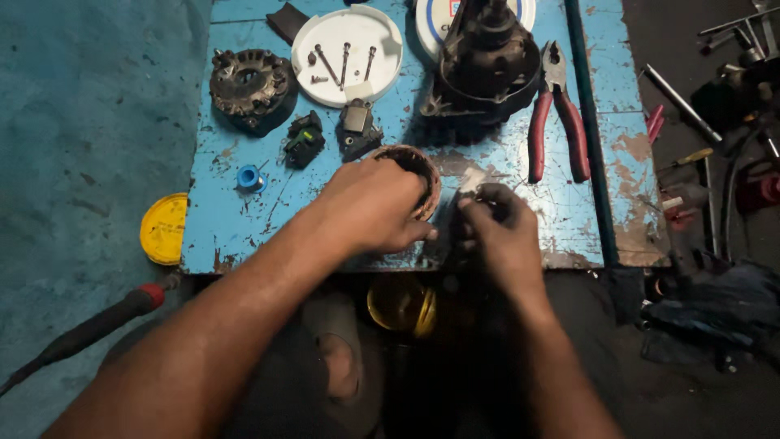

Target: The person uses a flat metal tool to scrape and clean the inner surface of a cylindrical motor component. They repeatedly rotate the part and scrape along the interior, occasionally pausing to inspect the surface. Other motor parts and tools are visible on the workbench.

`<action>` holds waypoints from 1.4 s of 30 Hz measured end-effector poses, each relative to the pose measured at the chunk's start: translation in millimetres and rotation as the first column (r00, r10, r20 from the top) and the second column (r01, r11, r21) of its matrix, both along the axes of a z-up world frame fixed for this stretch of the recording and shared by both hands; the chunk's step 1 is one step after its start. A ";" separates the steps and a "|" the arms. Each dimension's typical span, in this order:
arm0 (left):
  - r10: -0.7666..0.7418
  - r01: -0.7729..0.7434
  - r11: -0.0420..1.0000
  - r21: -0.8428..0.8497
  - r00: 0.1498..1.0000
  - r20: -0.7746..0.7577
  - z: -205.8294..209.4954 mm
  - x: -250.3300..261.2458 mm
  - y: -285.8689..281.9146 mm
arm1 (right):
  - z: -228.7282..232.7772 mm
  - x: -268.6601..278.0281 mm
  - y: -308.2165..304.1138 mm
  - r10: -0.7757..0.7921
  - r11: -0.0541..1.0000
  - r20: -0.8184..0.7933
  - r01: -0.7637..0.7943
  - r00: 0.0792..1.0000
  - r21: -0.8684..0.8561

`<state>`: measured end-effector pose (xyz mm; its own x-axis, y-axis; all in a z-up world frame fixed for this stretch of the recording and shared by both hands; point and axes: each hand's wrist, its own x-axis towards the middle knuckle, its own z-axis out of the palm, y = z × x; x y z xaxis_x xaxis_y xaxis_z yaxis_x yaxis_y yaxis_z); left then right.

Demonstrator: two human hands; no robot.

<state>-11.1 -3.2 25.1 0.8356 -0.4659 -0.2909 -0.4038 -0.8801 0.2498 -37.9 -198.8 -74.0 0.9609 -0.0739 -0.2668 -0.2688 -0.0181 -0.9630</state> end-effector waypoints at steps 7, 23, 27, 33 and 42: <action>0.074 -0.063 0.994 -0.091 0.990 0.120 -4.8 -5.0 -8.9 | -13.5 -1.2 9.7 0.057 0.998 0.065 -0.055 0.996 -0.035; 0.167 -0.169 0.983 -0.071 0.985 -0.041 -11.5 9.5 -18.3 | -16.4 6.0 -2.1 -0.118 0.992 -0.025 0.119 0.993 0.042; 0.138 -0.153 0.982 -0.110 0.982 -0.132 -2.7 13.5 -15.4 | -12.7 2.2 -10.2 -0.167 0.985 -0.060 0.169 0.984 0.023; 0.004 -0.018 0.980 -0.196 0.997 -0.073 -10.9 18.4 -23.9 | -26.8 7.3 -17.4 -0.193 0.963 -0.020 0.193 0.981 0.187; 0.101 -0.085 0.985 -0.150 0.989 0.108 -1.6 17.2 -35.8 | -100.1 61.8 -24.3 -0.224 0.971 0.071 0.216 0.972 0.103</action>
